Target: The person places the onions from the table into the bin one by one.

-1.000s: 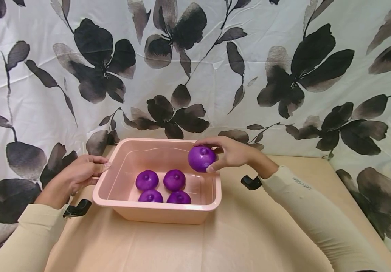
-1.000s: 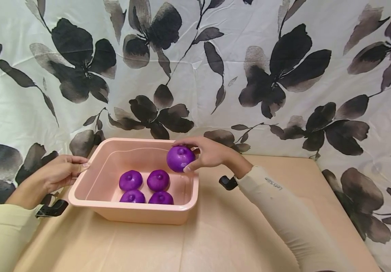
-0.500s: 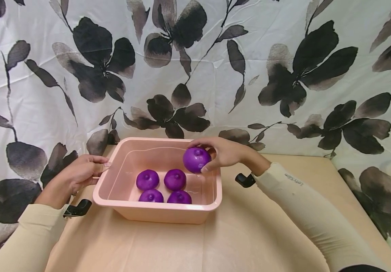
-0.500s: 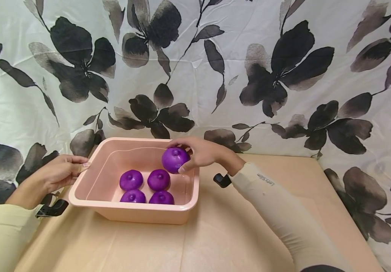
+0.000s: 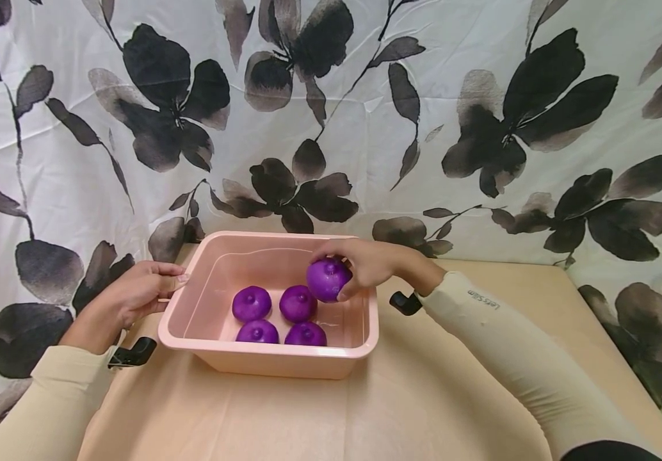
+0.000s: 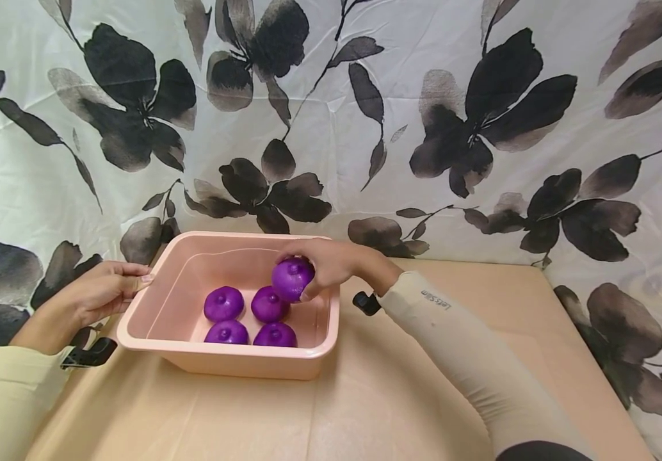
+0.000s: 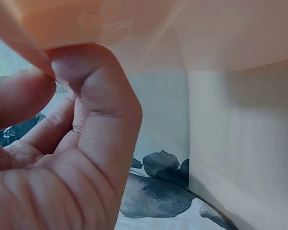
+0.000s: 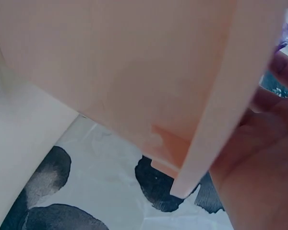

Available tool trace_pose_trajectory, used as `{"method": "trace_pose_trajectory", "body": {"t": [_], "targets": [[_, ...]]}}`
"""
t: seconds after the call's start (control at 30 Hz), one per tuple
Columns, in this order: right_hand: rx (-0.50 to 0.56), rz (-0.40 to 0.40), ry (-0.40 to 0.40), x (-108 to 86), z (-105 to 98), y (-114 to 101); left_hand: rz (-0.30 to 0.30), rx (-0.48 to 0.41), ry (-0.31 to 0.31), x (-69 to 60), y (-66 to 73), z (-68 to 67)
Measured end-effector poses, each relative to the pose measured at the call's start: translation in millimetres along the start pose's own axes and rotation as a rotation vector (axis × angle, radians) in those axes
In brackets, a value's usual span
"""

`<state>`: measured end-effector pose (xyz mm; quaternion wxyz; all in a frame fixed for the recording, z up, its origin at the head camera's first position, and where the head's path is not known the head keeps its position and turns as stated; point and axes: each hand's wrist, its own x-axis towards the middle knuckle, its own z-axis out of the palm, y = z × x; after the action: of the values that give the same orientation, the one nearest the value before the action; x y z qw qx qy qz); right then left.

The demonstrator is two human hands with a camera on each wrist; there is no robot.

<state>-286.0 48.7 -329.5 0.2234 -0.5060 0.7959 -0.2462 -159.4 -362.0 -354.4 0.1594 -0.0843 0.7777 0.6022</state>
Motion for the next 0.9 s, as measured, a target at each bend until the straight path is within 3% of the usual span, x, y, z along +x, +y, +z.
{"method": "trace_pose_trajectory", "body": {"t": [0.47, 0.9], "targets": [[-0.358, -0.002, -0.093, 8.3, 11, -11, 0.001, -0.017, -0.007, -2.5, 3.0, 1.4], [-0.466, 0.139, -0.2, 18.2, 23, -15, -0.022, 0.03, 0.007, -1.7, 3.3, -0.9]]}}
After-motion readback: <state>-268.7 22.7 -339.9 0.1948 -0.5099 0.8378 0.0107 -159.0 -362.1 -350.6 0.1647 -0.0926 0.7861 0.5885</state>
